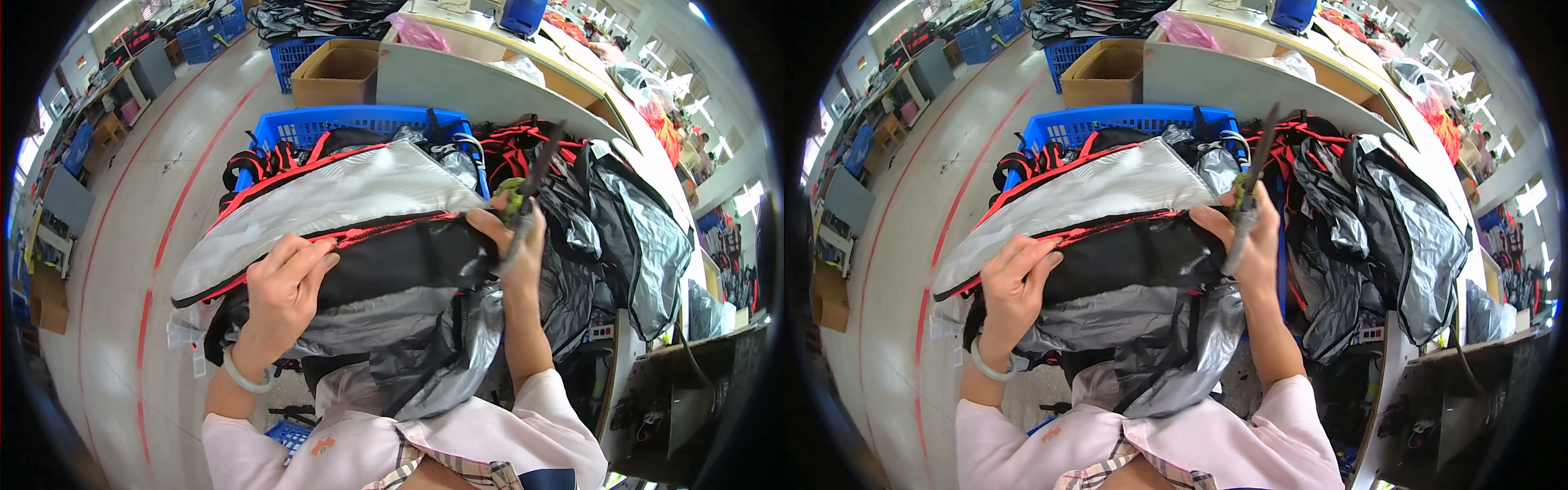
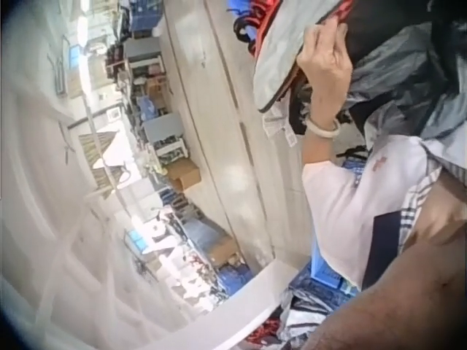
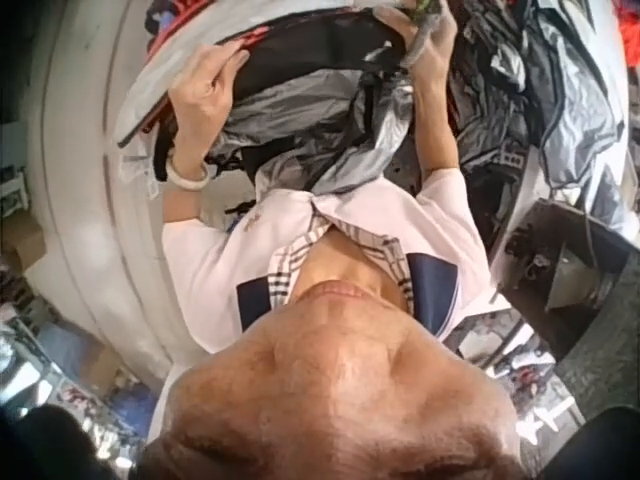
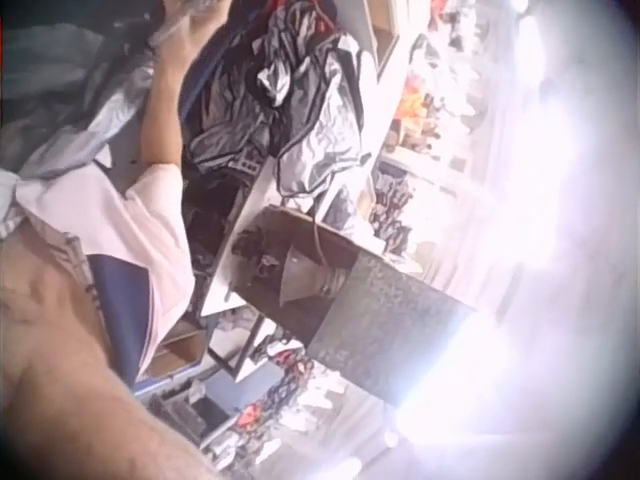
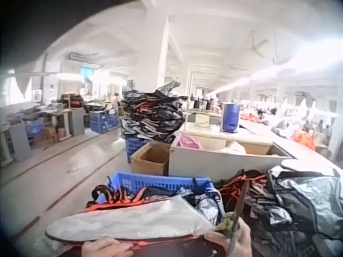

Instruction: Trim excess fabric and threads from manufactured bags using scissors.

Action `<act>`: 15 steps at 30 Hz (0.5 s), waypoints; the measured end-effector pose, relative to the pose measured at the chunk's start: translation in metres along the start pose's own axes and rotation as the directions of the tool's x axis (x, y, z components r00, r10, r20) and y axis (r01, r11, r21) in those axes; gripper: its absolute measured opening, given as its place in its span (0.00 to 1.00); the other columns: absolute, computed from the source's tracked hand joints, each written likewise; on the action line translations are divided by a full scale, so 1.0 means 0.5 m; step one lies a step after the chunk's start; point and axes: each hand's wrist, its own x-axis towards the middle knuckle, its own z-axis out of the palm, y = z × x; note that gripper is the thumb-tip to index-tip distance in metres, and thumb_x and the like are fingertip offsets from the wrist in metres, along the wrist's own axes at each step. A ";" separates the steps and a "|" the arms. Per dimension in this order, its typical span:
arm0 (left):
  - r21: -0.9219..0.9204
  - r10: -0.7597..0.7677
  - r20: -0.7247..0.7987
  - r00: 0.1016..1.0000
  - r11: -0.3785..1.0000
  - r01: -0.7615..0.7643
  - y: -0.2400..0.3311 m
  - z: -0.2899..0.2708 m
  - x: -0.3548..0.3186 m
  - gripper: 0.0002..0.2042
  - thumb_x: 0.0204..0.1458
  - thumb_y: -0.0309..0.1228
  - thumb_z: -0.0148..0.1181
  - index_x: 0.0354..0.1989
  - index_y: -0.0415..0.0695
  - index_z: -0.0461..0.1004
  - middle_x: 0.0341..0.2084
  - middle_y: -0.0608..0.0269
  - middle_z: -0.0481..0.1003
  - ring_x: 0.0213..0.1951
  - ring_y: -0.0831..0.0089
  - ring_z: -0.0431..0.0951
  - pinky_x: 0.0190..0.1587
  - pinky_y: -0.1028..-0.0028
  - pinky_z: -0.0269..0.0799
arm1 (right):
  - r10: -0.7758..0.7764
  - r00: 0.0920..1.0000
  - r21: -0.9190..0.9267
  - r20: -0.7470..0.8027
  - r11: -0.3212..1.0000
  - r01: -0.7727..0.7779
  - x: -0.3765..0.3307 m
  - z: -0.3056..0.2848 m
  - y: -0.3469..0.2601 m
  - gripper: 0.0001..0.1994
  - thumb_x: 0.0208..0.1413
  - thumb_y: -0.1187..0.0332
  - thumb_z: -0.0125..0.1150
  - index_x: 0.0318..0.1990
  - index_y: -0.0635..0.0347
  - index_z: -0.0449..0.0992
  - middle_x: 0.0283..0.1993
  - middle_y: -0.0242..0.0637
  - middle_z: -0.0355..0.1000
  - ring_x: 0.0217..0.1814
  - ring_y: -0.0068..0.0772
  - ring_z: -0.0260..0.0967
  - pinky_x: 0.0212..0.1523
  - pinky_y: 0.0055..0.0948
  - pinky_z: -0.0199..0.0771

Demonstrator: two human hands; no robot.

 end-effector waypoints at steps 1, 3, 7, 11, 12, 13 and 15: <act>0.027 -0.012 -0.017 1.000 1.000 0.013 -0.012 0.016 -0.002 0.11 0.43 0.16 0.65 0.37 0.38 0.77 0.22 0.60 0.69 0.18 0.71 0.70 0.22 0.74 0.65 | -0.001 1.000 -0.055 -0.011 0.998 0.000 0.000 0.003 0.021 0.19 0.38 0.76 0.75 0.29 0.56 0.64 0.26 0.20 0.58 0.26 0.12 0.54 0.28 0.15 0.55; 0.041 -0.030 -0.033 0.999 0.999 0.031 -0.041 0.045 -0.017 0.10 0.44 0.17 0.65 0.37 0.39 0.77 0.23 0.62 0.69 0.20 0.74 0.69 0.23 0.76 0.64 | 0.030 0.999 -0.111 -0.030 0.993 -0.033 -0.001 0.012 0.064 0.20 0.38 0.73 0.76 0.28 0.56 0.64 0.24 0.19 0.57 0.26 0.12 0.52 0.26 0.15 0.52; 0.078 -0.087 -0.084 0.993 0.993 0.094 -0.090 0.069 -0.051 0.10 0.44 0.19 0.66 0.37 0.41 0.79 0.24 0.65 0.67 0.20 0.76 0.67 0.23 0.78 0.62 | 0.042 0.999 -0.121 -0.025 0.992 -0.045 -0.002 0.028 0.120 0.20 0.38 0.70 0.77 0.28 0.58 0.65 0.23 0.20 0.58 0.25 0.12 0.52 0.25 0.16 0.53; 0.061 -0.067 -0.146 0.987 0.995 0.077 -0.108 0.074 -0.064 0.07 0.43 0.20 0.67 0.32 0.40 0.78 0.20 0.64 0.67 0.18 0.75 0.66 0.20 0.75 0.61 | 0.002 0.994 -0.263 0.107 0.965 0.026 0.011 0.015 0.118 0.16 0.41 0.75 0.73 0.28 0.57 0.65 0.24 0.20 0.60 0.26 0.12 0.54 0.27 0.15 0.54; 0.032 -0.106 -0.163 0.981 0.993 0.112 -0.111 0.077 -0.063 0.06 0.43 0.20 0.67 0.30 0.40 0.77 0.18 0.64 0.65 0.16 0.74 0.66 0.18 0.74 0.60 | 0.004 0.985 -0.325 0.172 0.944 0.053 0.022 0.009 0.114 0.16 0.41 0.74 0.73 0.28 0.57 0.66 0.24 0.20 0.60 0.26 0.12 0.53 0.27 0.15 0.53; 0.013 -0.128 -0.165 0.978 0.991 0.131 -0.113 0.080 -0.063 0.05 0.43 0.21 0.67 0.27 0.40 0.75 0.18 0.64 0.65 0.16 0.73 0.65 0.18 0.74 0.60 | 0.027 0.969 -0.341 0.247 0.938 0.061 0.031 -0.001 0.108 0.17 0.40 0.71 0.75 0.28 0.57 0.66 0.23 0.20 0.59 0.25 0.12 0.52 0.26 0.16 0.52; 0.016 -0.099 -0.190 0.977 0.994 0.104 -0.117 0.088 -0.063 0.06 0.43 0.22 0.67 0.27 0.40 0.75 0.18 0.64 0.65 0.16 0.72 0.65 0.18 0.74 0.60 | 0.024 0.922 -0.550 0.385 0.809 0.209 0.054 -0.017 0.093 0.21 0.36 0.67 0.77 0.29 0.60 0.66 0.22 0.25 0.60 0.23 0.17 0.53 0.24 0.21 0.54</act>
